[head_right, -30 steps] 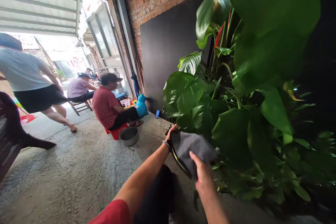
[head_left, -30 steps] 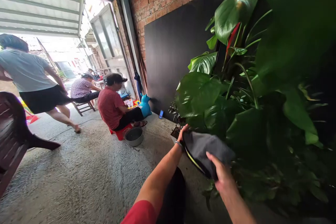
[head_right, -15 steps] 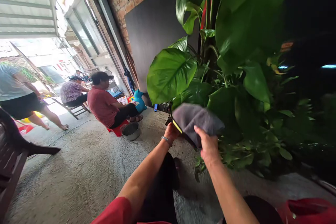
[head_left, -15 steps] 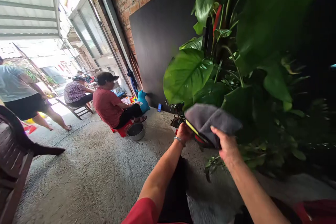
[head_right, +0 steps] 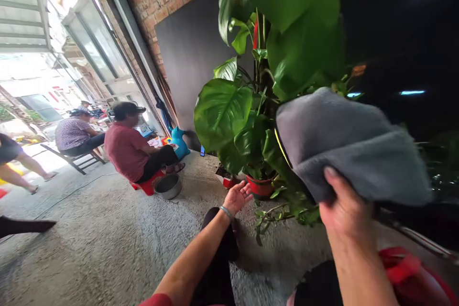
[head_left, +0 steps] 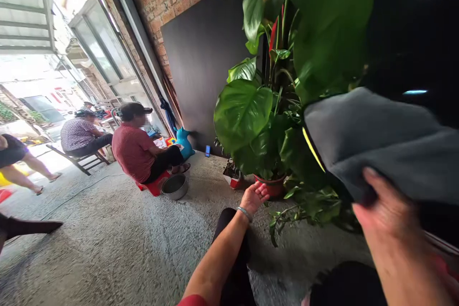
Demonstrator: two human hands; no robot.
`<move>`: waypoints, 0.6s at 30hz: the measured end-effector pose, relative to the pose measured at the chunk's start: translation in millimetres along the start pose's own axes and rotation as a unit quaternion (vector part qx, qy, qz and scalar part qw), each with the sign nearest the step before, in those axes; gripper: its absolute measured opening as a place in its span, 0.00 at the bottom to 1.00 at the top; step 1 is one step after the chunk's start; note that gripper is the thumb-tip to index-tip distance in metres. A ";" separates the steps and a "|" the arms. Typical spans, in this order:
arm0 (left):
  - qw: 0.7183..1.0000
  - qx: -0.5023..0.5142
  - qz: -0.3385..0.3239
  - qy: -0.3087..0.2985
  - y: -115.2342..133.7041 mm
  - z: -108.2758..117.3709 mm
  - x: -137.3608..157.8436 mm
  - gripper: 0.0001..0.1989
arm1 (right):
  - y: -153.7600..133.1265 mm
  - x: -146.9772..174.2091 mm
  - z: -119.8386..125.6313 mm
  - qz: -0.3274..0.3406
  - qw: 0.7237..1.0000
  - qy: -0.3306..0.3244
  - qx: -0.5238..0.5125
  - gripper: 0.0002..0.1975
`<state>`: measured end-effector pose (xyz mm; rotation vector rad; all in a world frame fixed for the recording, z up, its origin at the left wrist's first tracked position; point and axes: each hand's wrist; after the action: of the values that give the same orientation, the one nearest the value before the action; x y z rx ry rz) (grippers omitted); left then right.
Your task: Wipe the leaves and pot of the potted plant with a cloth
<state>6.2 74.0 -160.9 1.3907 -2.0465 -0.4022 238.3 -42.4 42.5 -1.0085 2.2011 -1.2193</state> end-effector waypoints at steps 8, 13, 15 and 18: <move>0.868 -0.470 -0.077 0.141 17.4 75.5 42.7 0.13 | 106.4 64.5 58.2 -0.363 0.930 0.022 0.060 0.21; 0.762 -0.628 -0.026 0.157 6.9 108.2 45.8 0.21 | 115.5 77.0 14.5 -0.349 0.914 -0.185 0.096 0.29; 0.778 -0.609 -0.042 0.152 1.2 111.6 41.2 0.22 | 120.1 47.3 -23.3 -0.217 0.942 -0.203 0.154 0.31; 0.765 -0.625 -0.052 0.148 0.6 113.0 37.9 0.16 | 147.3 -1.5 -56.2 -0.082 0.959 -0.165 0.216 0.29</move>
<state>-76.5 29.1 -234.0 0.6101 -0.9546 -1.2125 145.0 40.7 -53.7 -1.1240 1.5353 -1.4057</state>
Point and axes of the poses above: each hand's wrist, its own x-axis away from the middle knuckle, its own z-axis out of the back of the hand, y = z × x, and after that the axes turned 7 degrees about -y, right-handed
